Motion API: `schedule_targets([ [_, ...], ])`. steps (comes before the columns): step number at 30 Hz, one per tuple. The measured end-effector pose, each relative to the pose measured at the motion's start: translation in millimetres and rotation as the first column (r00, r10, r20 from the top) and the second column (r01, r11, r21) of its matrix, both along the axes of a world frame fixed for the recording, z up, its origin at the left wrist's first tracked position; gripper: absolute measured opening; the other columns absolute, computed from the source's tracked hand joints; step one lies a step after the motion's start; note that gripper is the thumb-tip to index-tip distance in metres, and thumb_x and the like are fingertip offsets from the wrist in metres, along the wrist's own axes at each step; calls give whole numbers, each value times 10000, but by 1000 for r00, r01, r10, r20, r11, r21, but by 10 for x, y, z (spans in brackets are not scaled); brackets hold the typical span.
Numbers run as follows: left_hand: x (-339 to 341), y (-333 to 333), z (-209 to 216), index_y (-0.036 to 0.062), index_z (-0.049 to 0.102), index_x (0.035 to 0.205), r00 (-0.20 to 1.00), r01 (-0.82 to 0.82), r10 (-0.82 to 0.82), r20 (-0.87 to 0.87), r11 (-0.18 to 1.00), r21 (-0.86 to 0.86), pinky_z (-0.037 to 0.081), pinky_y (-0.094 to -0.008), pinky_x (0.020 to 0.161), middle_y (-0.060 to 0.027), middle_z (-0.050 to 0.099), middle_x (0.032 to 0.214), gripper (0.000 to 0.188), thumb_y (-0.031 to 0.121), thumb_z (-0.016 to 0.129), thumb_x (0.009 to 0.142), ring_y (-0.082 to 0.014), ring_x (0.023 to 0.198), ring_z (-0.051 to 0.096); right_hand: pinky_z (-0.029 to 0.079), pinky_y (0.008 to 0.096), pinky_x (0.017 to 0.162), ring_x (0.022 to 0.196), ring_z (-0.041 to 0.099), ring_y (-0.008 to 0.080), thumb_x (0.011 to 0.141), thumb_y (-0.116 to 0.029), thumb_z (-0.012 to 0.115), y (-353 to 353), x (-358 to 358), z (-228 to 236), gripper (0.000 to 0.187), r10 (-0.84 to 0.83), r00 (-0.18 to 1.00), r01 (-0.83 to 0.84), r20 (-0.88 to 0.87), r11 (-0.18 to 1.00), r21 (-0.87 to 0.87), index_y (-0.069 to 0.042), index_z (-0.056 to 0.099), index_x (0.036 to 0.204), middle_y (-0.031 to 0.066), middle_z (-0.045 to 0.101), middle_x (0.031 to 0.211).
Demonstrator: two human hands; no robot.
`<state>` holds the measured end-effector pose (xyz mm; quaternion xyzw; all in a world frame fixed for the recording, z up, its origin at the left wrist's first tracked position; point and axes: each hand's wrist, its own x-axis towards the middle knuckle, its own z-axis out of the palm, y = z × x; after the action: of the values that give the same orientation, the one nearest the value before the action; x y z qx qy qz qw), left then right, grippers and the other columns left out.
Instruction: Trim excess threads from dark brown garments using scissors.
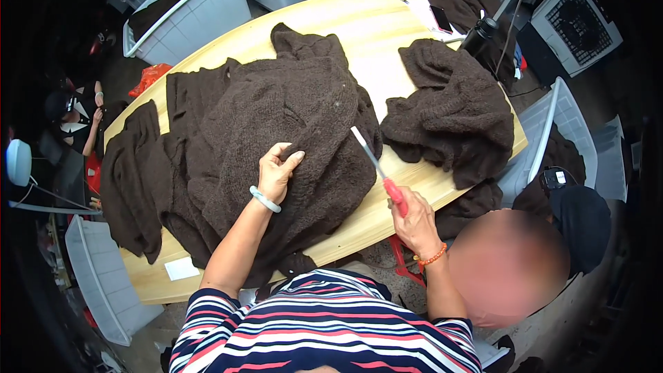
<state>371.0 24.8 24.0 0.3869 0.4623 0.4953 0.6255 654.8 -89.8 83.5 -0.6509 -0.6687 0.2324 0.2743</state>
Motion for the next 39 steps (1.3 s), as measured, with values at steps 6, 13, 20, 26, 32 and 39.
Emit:
schedule_targets([
  [6,88,-125,-291,16,643,981,980,-187,191,-53,980,61,505,-214,722,-11,677,917,116,13,703,881,-65,777,611,510,490,581,621,642,375,833,-97,632,-144,-267,260,95,279,958,-268,64,952,-145,-66,574,901,167,614,637],
  [13,-30,-200,-380,25,628,959,982,-184,185,-29,981,60,497,-217,713,-9,670,898,98,-9,684,887,-70,764,606,512,483,575,574,640,377,864,-155,624,29,-318,484,106,249,942,-218,226,963,-157,-60,586,891,173,613,595],
  [20,-10,-465,-313,11,607,917,962,-186,195,-188,980,69,454,-194,672,35,607,837,106,20,701,870,-36,734,528,506,507,580,603,634,407,883,-187,639,508,-282,597,132,152,931,-154,333,988,-19,-65,588,887,203,602,607],
  [26,-243,-939,-120,2,552,980,969,-229,232,-88,973,40,468,-227,750,-19,613,933,141,6,662,891,-65,841,541,499,489,629,661,632,398,877,-138,623,342,-331,686,105,374,908,-348,190,924,-157,-69,593,950,202,613,677],
  [32,-455,-1450,208,7,589,1041,999,-32,27,-32,987,-161,507,-250,659,-50,629,925,219,73,708,871,-111,797,608,491,467,655,711,621,391,868,-100,623,181,-383,523,141,400,905,-370,143,908,-195,-65,592,1001,193,605,734],
  [39,-321,-1001,588,53,573,1272,253,196,519,-817,799,568,337,-470,1077,-167,506,1358,508,178,728,804,-364,1298,441,496,471,650,701,629,390,873,-127,626,144,-511,544,145,416,883,-379,220,906,-189,-59,597,998,194,615,722],
])
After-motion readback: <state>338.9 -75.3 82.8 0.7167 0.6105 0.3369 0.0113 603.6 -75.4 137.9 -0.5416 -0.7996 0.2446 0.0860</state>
